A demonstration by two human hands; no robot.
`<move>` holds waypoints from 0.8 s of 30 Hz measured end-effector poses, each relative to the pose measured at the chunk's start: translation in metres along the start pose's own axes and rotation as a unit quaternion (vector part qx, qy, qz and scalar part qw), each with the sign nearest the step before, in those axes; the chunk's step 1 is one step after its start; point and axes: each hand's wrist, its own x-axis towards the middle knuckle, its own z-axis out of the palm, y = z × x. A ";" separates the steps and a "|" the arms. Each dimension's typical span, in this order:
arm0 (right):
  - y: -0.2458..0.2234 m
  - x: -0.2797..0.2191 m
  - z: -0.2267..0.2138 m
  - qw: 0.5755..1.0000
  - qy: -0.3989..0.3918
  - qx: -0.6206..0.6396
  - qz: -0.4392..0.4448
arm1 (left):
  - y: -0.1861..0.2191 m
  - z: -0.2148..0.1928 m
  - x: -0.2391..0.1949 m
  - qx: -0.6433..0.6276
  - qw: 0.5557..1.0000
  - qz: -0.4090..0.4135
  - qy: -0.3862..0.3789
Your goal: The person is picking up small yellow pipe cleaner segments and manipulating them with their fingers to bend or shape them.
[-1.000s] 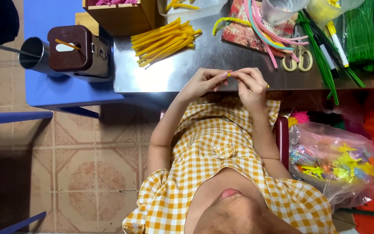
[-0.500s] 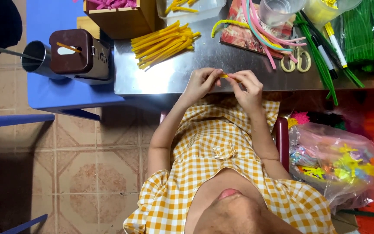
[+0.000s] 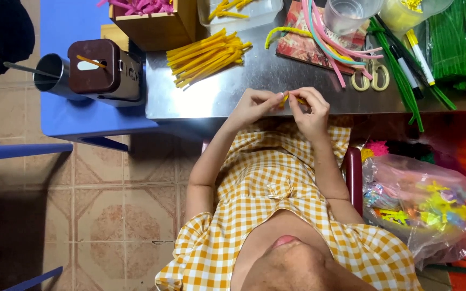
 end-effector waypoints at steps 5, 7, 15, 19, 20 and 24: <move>-0.006 0.001 -0.001 0.999 0.016 0.042 0.030 | -0.031 -0.009 0.020 -0.086 0.996 0.017 -0.028; 0.001 -0.010 0.004 0.995 0.043 0.059 0.066 | -0.025 -0.008 0.021 -0.089 0.995 0.016 -0.051; 0.002 -0.014 0.006 0.986 0.076 0.099 0.111 | -0.034 -0.001 0.035 0.008 0.978 0.209 0.001; 0.012 -0.022 0.018 0.974 0.083 0.156 0.143 | -0.033 -0.004 0.032 0.022 0.966 0.254 0.041; 0.015 -0.023 0.020 0.971 0.087 0.166 0.151 | -0.032 -0.005 0.033 0.035 0.963 0.262 0.055; 0.007 -0.020 0.031 0.973 0.099 0.170 0.122 | -0.032 0.000 0.032 0.023 0.963 0.251 0.100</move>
